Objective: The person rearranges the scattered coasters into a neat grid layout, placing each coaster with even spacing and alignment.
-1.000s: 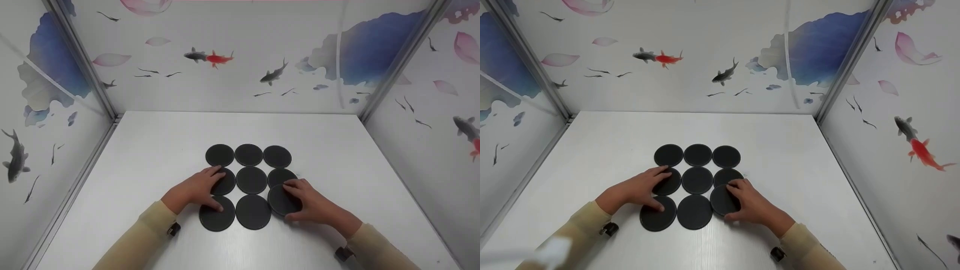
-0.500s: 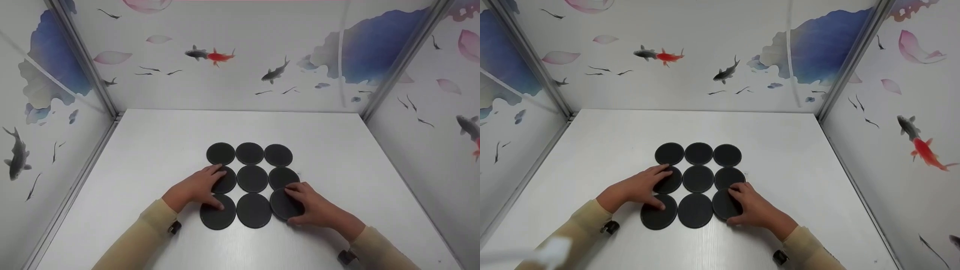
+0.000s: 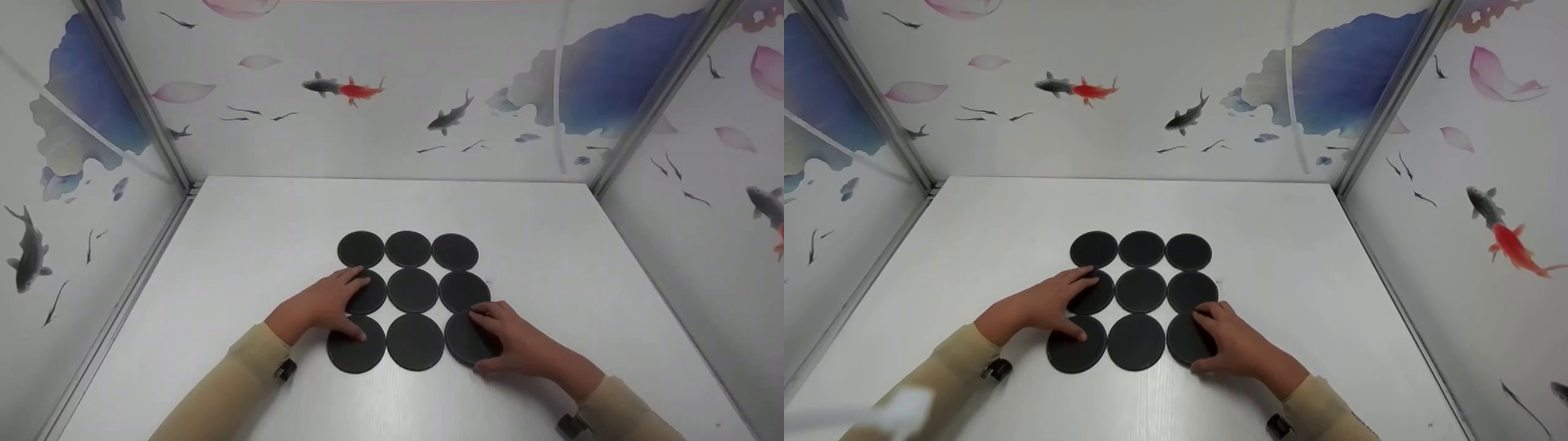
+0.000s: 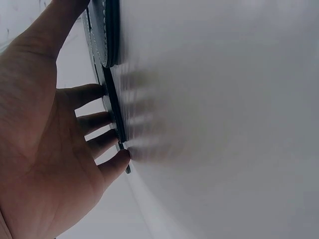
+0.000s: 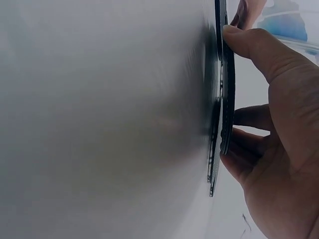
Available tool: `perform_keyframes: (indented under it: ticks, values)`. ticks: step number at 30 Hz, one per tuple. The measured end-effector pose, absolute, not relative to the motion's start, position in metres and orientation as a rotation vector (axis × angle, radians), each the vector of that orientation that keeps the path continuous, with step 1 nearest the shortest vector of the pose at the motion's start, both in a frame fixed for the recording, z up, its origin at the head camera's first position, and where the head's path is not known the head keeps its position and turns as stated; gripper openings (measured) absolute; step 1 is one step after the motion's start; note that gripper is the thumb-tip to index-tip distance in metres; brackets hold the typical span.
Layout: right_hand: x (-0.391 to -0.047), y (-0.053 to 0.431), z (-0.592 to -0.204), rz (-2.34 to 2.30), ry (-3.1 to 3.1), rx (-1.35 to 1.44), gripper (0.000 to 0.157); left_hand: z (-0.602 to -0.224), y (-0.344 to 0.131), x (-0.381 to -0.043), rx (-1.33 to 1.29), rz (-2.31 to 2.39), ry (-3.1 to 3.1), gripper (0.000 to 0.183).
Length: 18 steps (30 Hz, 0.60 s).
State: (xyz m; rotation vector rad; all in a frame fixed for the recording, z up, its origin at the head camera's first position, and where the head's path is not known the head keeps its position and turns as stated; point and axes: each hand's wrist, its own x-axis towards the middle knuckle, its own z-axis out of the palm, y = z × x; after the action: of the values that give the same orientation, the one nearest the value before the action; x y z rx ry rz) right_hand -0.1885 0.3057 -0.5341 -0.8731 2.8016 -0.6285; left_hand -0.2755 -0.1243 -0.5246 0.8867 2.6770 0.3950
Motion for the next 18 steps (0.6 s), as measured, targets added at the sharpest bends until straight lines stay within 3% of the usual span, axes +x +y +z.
perform_keyframes:
  ticks: [18]
  values:
    - [-0.176,0.307,-0.539,-0.616,2.795,-0.903,0.097,-0.528,-0.126,-0.276,0.911,0.406,2.68,0.124]
